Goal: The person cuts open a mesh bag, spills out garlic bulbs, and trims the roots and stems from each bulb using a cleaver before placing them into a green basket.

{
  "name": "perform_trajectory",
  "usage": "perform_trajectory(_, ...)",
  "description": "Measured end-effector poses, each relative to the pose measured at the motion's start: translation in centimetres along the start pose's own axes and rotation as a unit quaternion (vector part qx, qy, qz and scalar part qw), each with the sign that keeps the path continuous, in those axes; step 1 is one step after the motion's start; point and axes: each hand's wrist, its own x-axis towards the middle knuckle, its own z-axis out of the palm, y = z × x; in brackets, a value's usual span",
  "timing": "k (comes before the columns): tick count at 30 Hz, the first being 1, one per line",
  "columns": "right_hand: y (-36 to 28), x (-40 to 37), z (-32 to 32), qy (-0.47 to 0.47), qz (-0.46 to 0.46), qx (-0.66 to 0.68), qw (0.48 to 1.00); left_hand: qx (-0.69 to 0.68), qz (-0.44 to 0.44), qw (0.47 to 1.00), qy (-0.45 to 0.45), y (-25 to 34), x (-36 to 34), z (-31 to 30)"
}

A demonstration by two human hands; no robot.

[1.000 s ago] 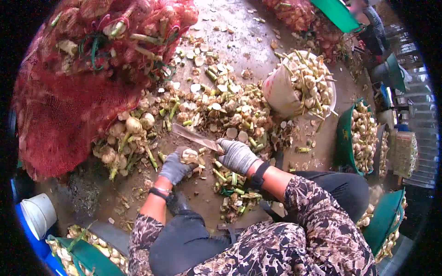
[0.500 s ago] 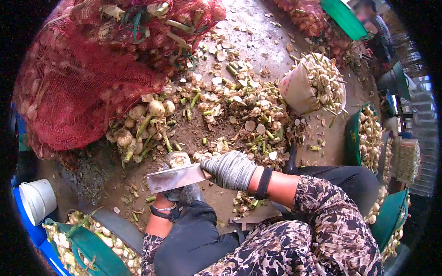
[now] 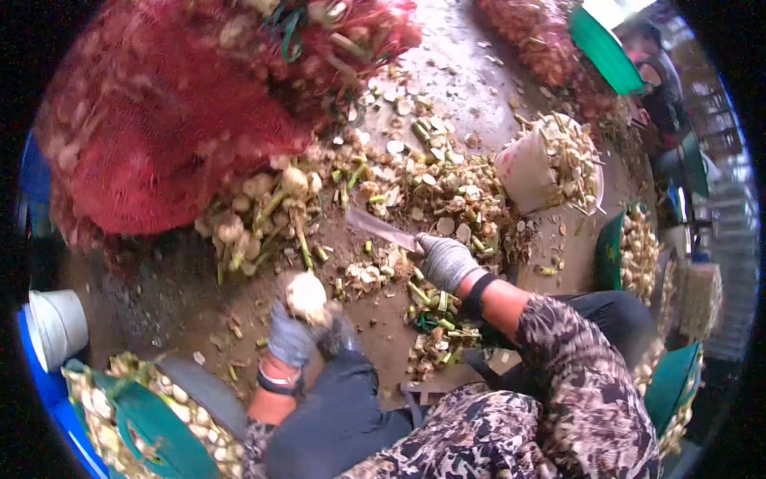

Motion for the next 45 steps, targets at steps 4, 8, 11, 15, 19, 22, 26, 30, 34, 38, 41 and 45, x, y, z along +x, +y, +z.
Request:
perform_trajectory(4, -9.4, -0.9, -2.5, -0.087, 0.050, 0.458, 0.883, -0.203, -0.088, 0.975, 0.007, 0.9, 1.3, 0.4)
perform_trajectory(8, -14.5, 0.1, -5.4, -0.240, 0.135, 0.471, 0.838, 0.071, 0.061, 0.996, -0.008, -0.2, 2.2, 0.5)
perform_trajectory(11, -13.8, 0.5, -3.9, -0.133, 0.002, 0.422, 0.897, -0.392, -0.155, 0.907, 0.029, -1.2, 1.1, 0.6)
perform_trajectory(15, -12.8, -0.1, -3.5, -0.100, -0.108, 0.241, 0.959, -0.801, -0.309, 0.512, 0.013, -7.4, -1.4, 3.7)
perform_trajectory(19, -12.1, -0.9, -6.4, -0.085, -0.200, 0.157, 0.963, -0.748, -0.275, 0.592, -0.119, -13.8, -2.1, 7.0)
perform_trajectory(22, -12.4, -1.7, -9.1, -0.098, -0.201, 0.161, 0.961, -0.214, -0.097, 0.956, -0.176, -13.9, -4.5, 6.5)
perform_trajectory(26, -7.5, -1.3, -6.8, -0.162, -0.044, 0.069, 0.983, -0.283, -0.278, 0.918, -0.016, 2.1, 0.6, -0.6)
perform_trajectory(30, -0.4, -3.4, -3.5, -0.142, 0.088, 0.144, 0.975, -0.376, -0.052, 0.874, 0.304, 5.9, -2.0, -11.1)
perform_trajectory(34, 0.1, -3.5, -1.8, -0.098, 0.098, 0.201, 0.970, -0.795, 0.274, 0.506, 0.193, 10.9, -4.9, -21.3)
perform_trajectory(38, -2.4, -3.1, -3.4, -0.096, 0.061, 0.215, 0.970, -0.499, 0.058, 0.801, 0.325, 7.1, -0.8, -19.7)
perform_trajectory(41, -1.7, -2.6, -1.7, -0.088, 0.071, 0.208, 0.972, -0.322, -0.159, 0.888, 0.288, -8.7, 1.0, -15.3)
perform_trajectory(45, -2.8, -1.8, -1.8, -0.105, 0.093, 0.223, 0.965, -0.120, -0.321, 0.927, 0.152, -15.2, 8.5, -10.1)
